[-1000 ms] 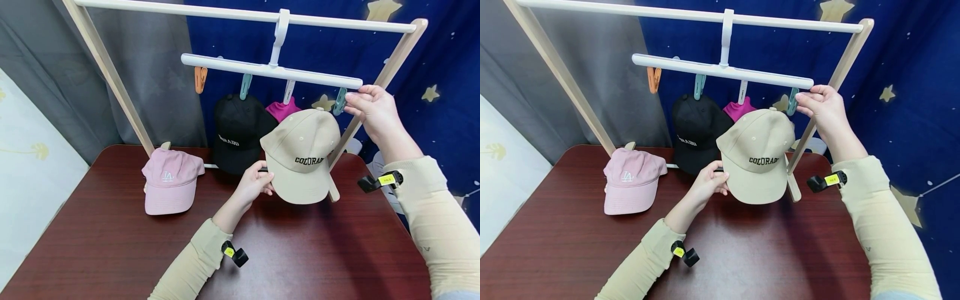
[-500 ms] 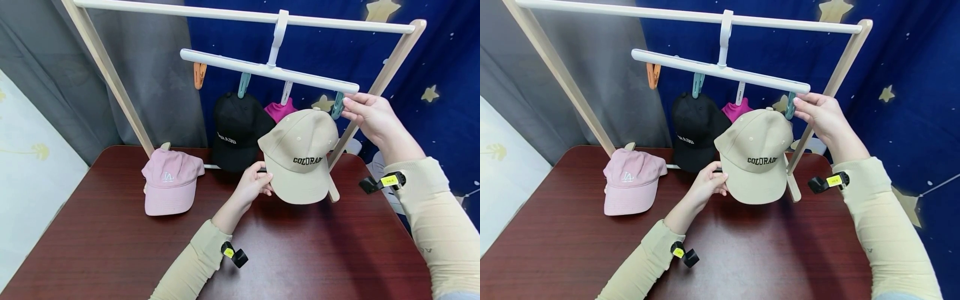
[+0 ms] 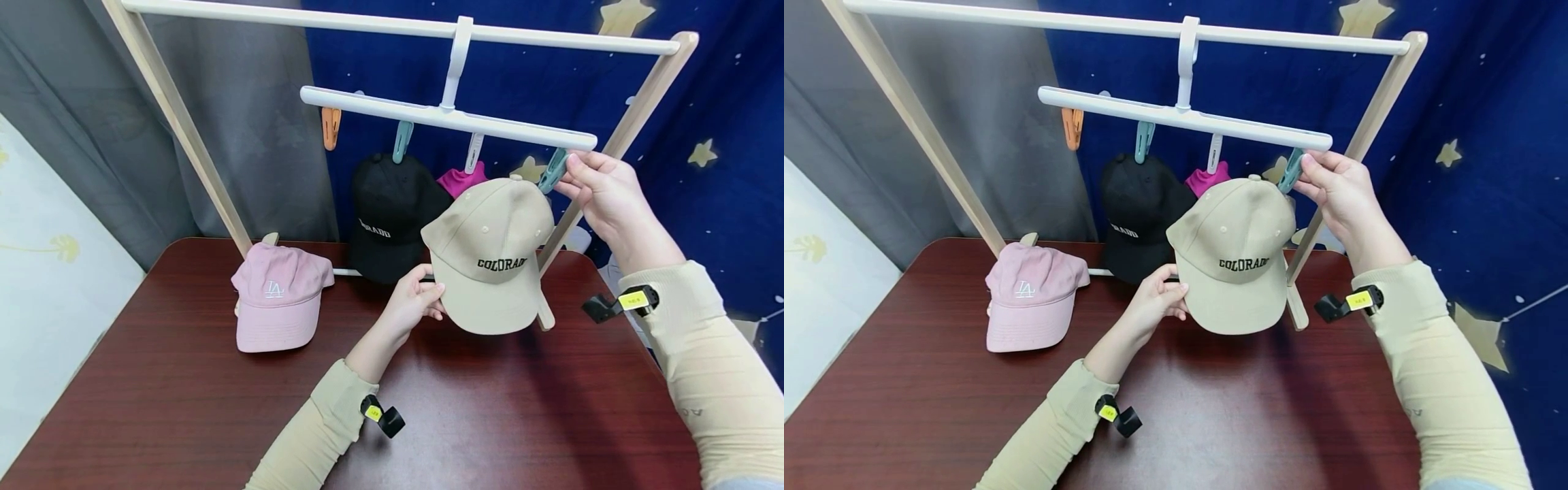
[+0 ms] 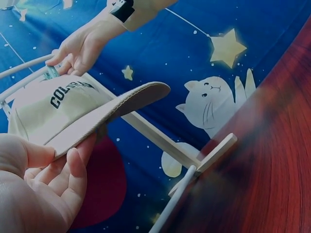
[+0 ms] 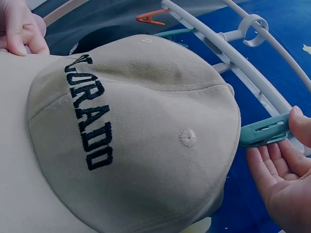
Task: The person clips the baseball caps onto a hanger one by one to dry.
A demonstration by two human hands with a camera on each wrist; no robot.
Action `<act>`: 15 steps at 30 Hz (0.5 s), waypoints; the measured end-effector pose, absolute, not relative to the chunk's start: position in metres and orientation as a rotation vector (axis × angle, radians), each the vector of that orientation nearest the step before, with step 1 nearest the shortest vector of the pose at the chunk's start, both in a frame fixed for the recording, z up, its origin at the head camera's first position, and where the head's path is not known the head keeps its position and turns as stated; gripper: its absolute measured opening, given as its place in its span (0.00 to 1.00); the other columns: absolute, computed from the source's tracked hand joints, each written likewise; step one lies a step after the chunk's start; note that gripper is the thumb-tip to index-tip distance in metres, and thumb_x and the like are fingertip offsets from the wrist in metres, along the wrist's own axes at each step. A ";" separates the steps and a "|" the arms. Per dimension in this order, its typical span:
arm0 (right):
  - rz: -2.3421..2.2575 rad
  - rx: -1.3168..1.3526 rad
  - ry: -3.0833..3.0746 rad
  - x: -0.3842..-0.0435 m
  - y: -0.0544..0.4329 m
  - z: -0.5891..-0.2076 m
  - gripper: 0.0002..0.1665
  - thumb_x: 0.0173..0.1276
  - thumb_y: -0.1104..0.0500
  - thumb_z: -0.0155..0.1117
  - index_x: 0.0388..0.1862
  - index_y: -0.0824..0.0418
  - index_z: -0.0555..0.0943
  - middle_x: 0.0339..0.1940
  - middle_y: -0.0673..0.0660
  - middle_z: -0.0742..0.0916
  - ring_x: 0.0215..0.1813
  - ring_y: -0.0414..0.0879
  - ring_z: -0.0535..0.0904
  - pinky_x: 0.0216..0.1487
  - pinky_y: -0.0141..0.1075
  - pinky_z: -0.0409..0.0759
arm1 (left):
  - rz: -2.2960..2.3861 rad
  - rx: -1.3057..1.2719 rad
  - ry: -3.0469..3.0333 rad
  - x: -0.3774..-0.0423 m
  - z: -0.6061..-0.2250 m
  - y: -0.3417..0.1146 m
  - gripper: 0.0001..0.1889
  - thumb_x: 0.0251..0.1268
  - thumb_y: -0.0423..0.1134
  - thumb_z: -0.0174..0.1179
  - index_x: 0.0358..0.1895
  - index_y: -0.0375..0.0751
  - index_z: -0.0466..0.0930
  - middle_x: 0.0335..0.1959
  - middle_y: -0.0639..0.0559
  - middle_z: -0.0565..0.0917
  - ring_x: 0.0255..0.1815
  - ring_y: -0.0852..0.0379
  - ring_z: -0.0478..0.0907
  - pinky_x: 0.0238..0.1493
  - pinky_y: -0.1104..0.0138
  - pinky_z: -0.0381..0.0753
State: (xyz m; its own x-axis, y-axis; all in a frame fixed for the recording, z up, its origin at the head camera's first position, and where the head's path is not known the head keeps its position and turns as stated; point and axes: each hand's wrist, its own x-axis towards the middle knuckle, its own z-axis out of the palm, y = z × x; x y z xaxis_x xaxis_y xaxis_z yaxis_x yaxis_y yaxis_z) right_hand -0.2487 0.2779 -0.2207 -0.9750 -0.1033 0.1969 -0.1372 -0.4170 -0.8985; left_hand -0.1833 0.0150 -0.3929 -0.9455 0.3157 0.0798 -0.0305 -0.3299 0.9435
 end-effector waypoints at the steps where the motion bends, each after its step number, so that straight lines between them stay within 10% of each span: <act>1: 2.603 0.335 -1.676 -0.249 0.277 -0.221 0.11 0.63 0.69 0.64 0.45 0.70 0.81 0.39 0.62 0.84 0.40 0.48 0.84 0.42 0.36 0.81 | 2.369 0.368 1.677 -0.184 -0.393 0.014 0.10 0.69 0.24 0.51 0.51 0.31 0.68 0.26 0.47 0.82 0.20 0.56 0.79 0.22 0.70 0.77; 15: 2.583 0.252 -1.585 -0.250 0.264 -0.224 0.07 0.63 0.66 0.64 0.35 0.71 0.79 0.28 0.60 0.84 0.32 0.47 0.83 0.39 0.37 0.83 | 2.348 0.378 1.688 -0.187 -0.397 0.009 0.10 0.69 0.24 0.51 0.51 0.30 0.68 0.26 0.48 0.82 0.19 0.58 0.78 0.22 0.70 0.77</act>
